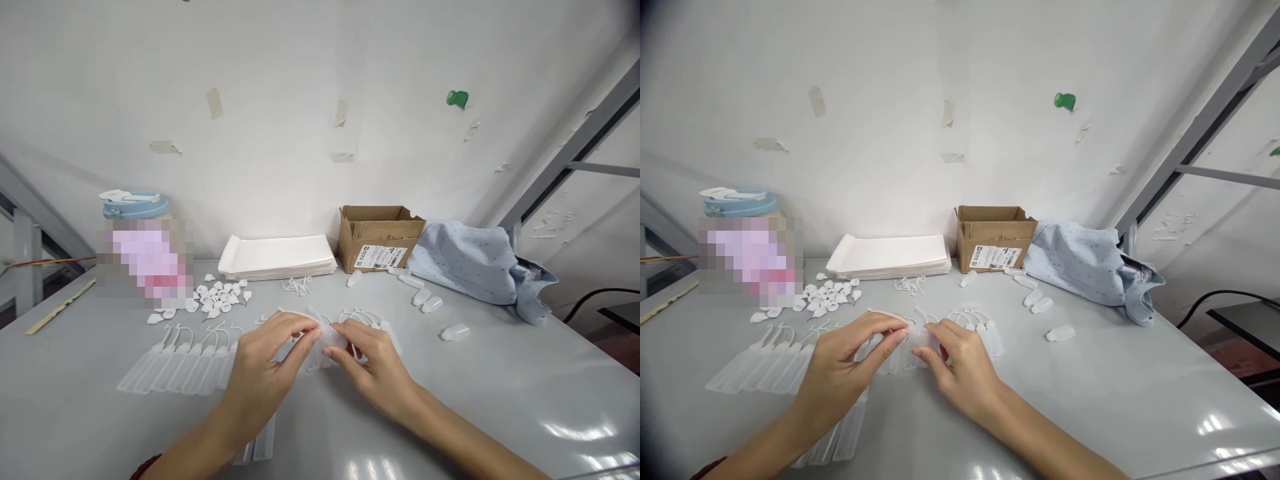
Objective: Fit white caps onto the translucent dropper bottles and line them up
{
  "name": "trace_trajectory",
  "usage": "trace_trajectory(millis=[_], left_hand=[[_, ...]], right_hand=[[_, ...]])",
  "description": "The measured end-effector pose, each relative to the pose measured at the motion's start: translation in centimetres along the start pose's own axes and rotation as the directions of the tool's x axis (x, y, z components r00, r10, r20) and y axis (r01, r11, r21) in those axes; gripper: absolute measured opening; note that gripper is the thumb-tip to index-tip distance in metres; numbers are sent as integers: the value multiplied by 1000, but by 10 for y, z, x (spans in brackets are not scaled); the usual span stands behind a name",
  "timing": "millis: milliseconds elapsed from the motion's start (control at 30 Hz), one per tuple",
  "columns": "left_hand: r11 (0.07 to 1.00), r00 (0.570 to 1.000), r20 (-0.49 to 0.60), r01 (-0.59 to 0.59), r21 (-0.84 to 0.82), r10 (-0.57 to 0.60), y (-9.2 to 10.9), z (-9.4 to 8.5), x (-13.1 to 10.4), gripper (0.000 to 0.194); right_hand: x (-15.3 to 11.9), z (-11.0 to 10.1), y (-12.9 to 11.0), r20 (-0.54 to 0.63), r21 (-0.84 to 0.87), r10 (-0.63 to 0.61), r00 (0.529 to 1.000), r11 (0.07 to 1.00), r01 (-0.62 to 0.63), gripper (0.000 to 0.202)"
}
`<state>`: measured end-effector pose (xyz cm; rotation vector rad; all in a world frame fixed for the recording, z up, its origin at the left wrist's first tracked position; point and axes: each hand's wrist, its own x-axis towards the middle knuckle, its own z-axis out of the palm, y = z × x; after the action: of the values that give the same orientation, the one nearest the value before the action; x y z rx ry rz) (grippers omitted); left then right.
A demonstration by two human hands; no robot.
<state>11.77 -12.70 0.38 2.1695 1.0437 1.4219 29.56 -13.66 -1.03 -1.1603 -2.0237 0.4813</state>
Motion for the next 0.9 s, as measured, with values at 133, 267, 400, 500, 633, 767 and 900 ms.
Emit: trace_trajectory(millis=[133,267,400,500,633,767,900], left_hand=[[985,986,0,166,-48,-166,1,-2,1,6],[950,956,52,292,-111,-287,0,-3,3,7],[931,935,120,347,-112,-334,-3,-2,4,8],[909,912,174,395,-131,-372,-4,-1,4,7],[899,900,189,419,-131,-392,-5,0,3,7],[954,943,167,297,-43,-286,-4,2,0,7],[988,983,129,120,97,-132,-7,5,-5,20]], right_hand=[[-1,0,-1,14,10,-11,1000,1000,11,20],[-2,2,1,26,-2,-15,1000,1000,15,24],[-4,5,4,33,-12,-7,999,1000,8,26],[-6,7,6,34,-1,-15,999,1000,15,32],[-8,10,7,55,19,-23,998,1000,22,39],[-7,10,3,107,166,75,991,982,-92,38],[-2,6,-2,234,520,229,945,791,-320,38]])
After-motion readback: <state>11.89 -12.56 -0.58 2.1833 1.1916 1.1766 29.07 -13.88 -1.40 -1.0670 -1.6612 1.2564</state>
